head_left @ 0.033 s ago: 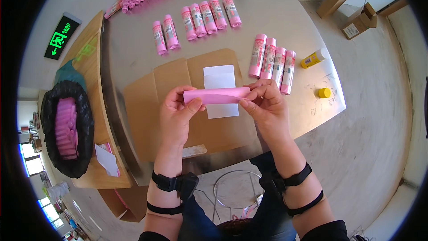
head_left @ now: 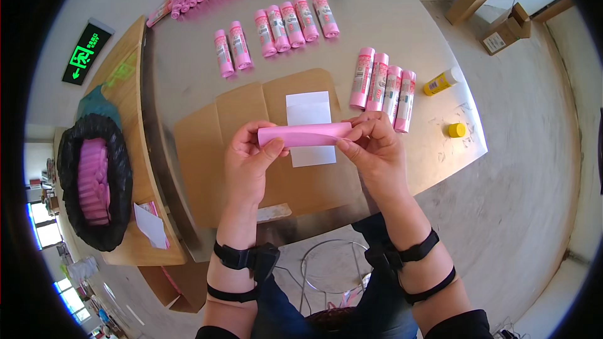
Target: Applying paper labels to pink plastic tubes using a glue stick at a production workstation.
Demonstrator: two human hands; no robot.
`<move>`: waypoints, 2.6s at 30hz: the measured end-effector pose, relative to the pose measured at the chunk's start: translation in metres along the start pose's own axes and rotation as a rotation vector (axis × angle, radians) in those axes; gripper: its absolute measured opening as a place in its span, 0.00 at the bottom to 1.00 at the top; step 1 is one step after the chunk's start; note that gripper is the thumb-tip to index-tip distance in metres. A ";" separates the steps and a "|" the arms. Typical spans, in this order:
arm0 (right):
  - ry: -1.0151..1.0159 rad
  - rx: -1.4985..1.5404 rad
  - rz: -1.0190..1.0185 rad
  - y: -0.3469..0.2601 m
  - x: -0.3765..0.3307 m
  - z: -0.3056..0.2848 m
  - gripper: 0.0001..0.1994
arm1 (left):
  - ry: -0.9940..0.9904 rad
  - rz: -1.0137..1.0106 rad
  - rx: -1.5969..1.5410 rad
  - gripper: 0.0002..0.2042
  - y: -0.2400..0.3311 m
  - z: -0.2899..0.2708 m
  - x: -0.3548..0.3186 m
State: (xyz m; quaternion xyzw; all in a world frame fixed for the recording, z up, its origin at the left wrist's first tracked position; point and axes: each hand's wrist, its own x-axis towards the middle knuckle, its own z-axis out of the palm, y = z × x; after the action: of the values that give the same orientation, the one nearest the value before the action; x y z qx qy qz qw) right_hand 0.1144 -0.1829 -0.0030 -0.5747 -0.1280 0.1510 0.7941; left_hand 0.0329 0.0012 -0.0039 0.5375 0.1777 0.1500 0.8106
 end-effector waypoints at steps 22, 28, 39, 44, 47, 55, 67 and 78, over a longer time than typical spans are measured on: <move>0.018 -0.066 -0.025 0.004 0.001 0.002 0.07 | 0.000 0.005 0.040 0.12 0.001 0.002 -0.001; -0.017 -0.194 -0.072 0.002 0.001 -0.002 0.07 | -0.007 0.009 0.044 0.12 0.000 0.003 -0.001; -0.012 -0.166 -0.037 0.008 0.001 -0.003 0.06 | -0.003 0.002 0.051 0.12 -0.002 0.006 -0.002; 0.000 -0.265 0.015 0.005 0.001 -0.002 0.07 | 0.002 -0.010 0.050 0.12 -0.002 0.004 -0.002; -0.037 0.110 0.168 -0.005 0.003 -0.006 0.19 | 0.005 -0.018 0.053 0.12 -0.002 0.003 -0.002; -0.138 -0.020 0.396 -0.006 0.005 -0.009 0.13 | -0.017 -0.043 0.106 0.10 -0.002 0.000 -0.002; -0.125 -0.742 -0.129 0.028 0.019 -0.018 0.09 | -0.113 0.089 0.682 0.08 -0.020 -0.012 0.013; -0.154 -0.878 -0.334 0.031 0.018 -0.024 0.08 | -0.309 0.607 1.376 0.22 -0.001 0.005 0.002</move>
State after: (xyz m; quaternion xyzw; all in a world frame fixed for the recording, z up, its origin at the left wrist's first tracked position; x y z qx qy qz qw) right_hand 0.1373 -0.1877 -0.0394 -0.8147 -0.3290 -0.0048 0.4775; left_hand 0.0368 -0.0025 -0.0037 0.9610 -0.0396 0.1450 0.2323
